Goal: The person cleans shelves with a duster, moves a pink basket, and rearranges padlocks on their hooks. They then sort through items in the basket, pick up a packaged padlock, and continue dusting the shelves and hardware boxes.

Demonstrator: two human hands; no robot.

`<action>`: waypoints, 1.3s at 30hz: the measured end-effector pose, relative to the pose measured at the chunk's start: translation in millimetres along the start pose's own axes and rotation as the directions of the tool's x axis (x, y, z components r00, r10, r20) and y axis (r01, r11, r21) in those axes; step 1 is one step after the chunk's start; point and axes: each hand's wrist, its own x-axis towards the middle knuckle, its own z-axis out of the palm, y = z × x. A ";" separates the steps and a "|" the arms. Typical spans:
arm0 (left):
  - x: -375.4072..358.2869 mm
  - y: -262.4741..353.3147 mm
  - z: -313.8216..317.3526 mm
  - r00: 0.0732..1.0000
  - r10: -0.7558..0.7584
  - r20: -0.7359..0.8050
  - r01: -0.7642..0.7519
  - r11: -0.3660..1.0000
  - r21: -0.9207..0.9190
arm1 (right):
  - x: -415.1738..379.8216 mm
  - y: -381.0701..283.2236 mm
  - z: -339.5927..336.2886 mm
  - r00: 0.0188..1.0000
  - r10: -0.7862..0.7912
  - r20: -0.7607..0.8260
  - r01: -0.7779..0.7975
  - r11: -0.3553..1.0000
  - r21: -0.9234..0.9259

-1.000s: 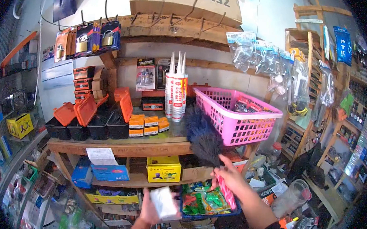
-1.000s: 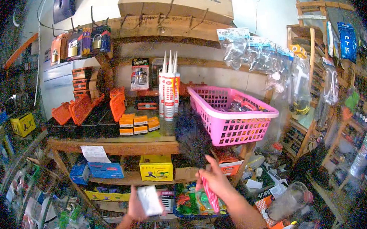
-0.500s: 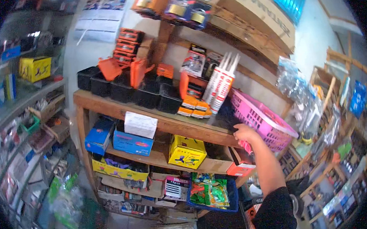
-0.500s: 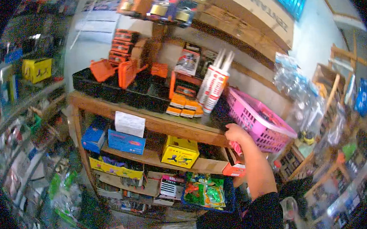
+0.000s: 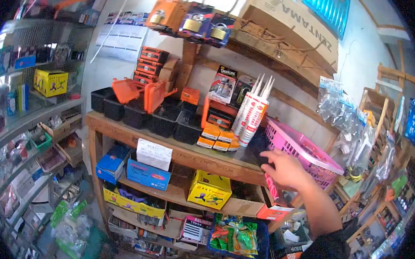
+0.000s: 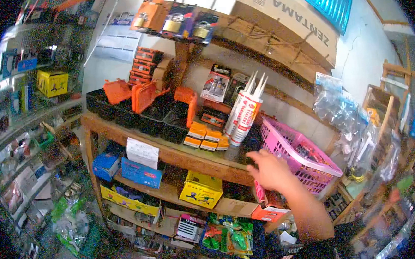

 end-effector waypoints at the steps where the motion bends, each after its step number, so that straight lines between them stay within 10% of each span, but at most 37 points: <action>1: 0.0 2.7 21.4 1.000 -0.026 -0.008 0.027 1.000 0.015 | -12.7 -7.2 -7.1 0.996 -0.087 -0.029 0.087 0.996 -0.012; 6: 47.3 -8.0 114.3 0.999 0.043 0.032 -0.045 0.997 0.064 | -77.9 -35.7 -7.9 0.846 -0.513 0.149 0.506 0.859 0.080; 10: 89.0 -12.6 191.7 0.956 0.160 0.248 -0.243 0.903 0.355 | -108.9 -46.0 3.0 0.612 -0.776 -0.151 0.790 0.610 0.065; 14: 132.3 -21.2 236.1 0.798 0.324 0.507 -0.596 0.547 0.588 | -105.7 -35.8 39.2 0.612 -0.790 -0.023 0.791 0.612 0.017; 17: 134.2 -26.8 270.1 0.834 0.320 0.449 -0.516 0.739 0.432 | -102.4 -19.7 59.4 0.657 -0.754 0.030 0.754 0.657 0.001; 29: 150.5 48.4 305.4 0.659 0.384 0.647 -0.698 0.632 0.336 | -62.8 -48.3 19.5 0.799 -0.594 -0.095 0.545 0.782 -0.304; 39: 101.8 174.5 289.3 0.542 0.624 0.564 -0.823 0.529 0.206 | 18.5 -165.5 -12.5 0.685 -0.685 -0.249 0.448 0.665 -0.597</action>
